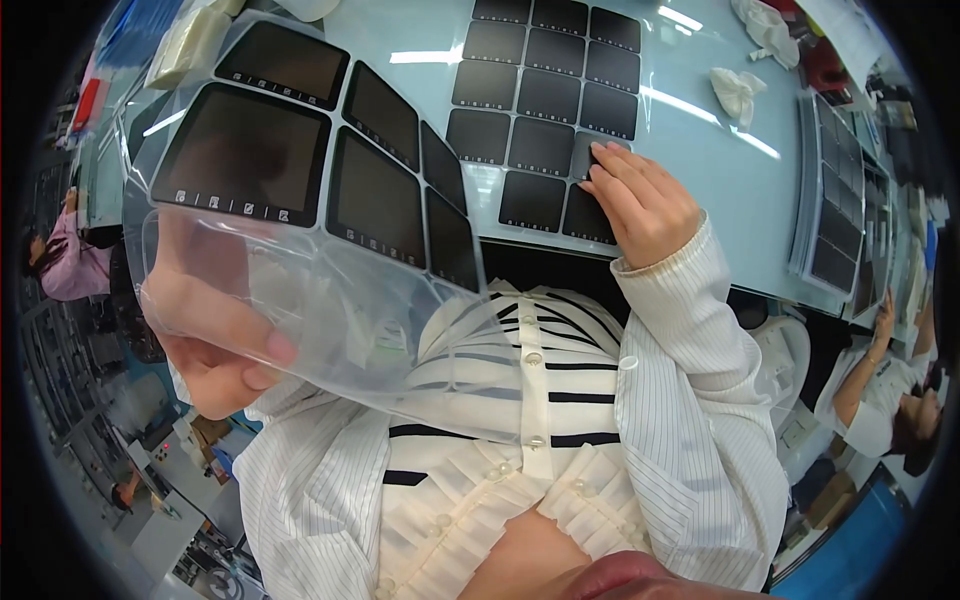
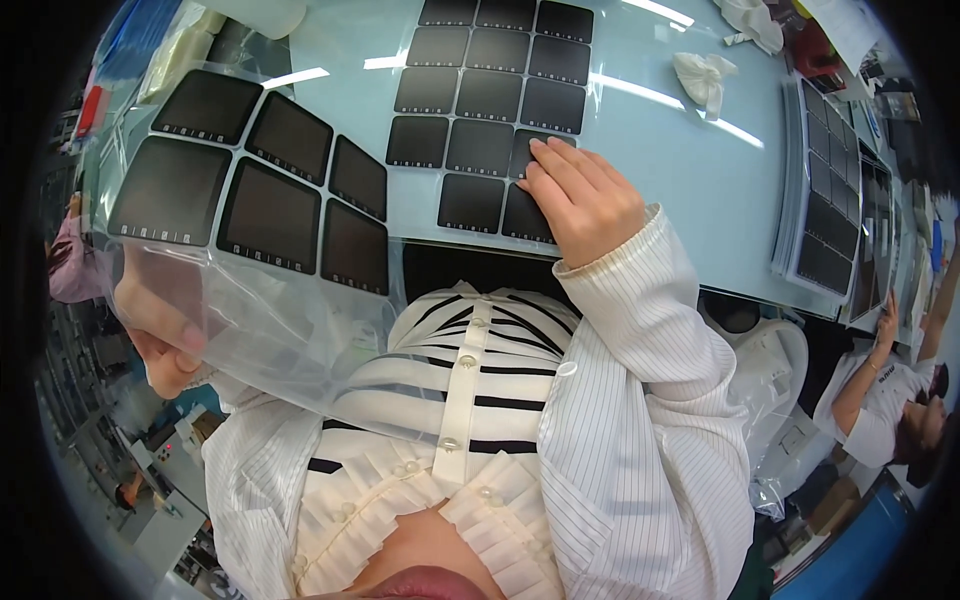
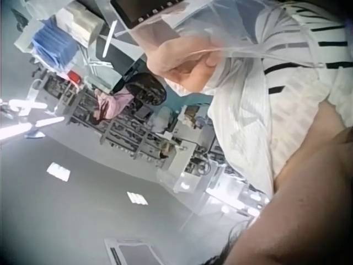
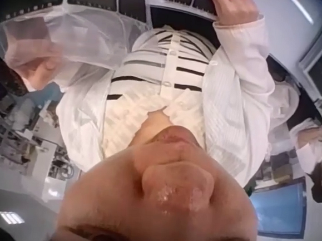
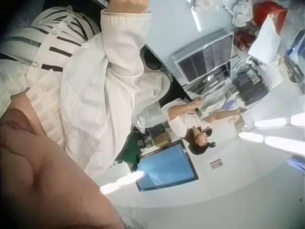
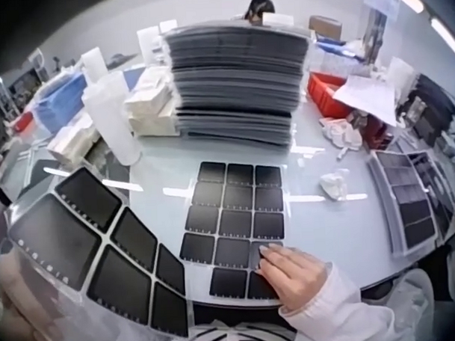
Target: Cleaning and inspecting film sheets at a workstation.
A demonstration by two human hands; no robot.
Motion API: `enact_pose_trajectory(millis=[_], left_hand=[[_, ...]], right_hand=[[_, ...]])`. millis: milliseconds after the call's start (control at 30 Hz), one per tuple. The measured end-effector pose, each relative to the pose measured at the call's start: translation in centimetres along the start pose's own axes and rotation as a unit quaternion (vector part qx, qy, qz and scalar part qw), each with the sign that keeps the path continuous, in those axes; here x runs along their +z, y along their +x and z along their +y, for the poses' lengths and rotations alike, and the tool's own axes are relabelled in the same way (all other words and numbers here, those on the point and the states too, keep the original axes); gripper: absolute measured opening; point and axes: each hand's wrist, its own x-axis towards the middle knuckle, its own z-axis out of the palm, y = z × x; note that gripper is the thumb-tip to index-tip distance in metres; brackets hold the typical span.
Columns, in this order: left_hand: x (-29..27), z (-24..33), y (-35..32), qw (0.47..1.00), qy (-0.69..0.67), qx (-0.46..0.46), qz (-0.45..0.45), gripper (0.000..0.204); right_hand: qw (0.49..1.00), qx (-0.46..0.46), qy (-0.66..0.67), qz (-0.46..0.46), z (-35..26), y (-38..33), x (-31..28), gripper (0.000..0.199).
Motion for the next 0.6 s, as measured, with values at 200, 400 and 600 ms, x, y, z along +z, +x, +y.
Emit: enact_pose_trajectory(millis=[200, 400, 600], left_hand=[[-0.6, 0.7, -0.1, 1.000, 0.018, -0.018, -0.017, 0.022], [-0.8, 0.4, -0.7, 0.999, 0.011, -0.040, -0.006, 0.022], [-0.4, 0.0, -0.6, 0.998, 0.016, -0.060, 0.015, 0.022]], right_hand=[[1.000, 0.008, -0.012, -0.009, -0.2, 0.4, -0.4, 0.014], [1.000, 0.013, -0.020, -0.015, 0.1, 0.3, -0.2, 0.013], [1.000, 0.008, -0.023, -0.014, -0.1, 0.2, -0.2, 0.013]])
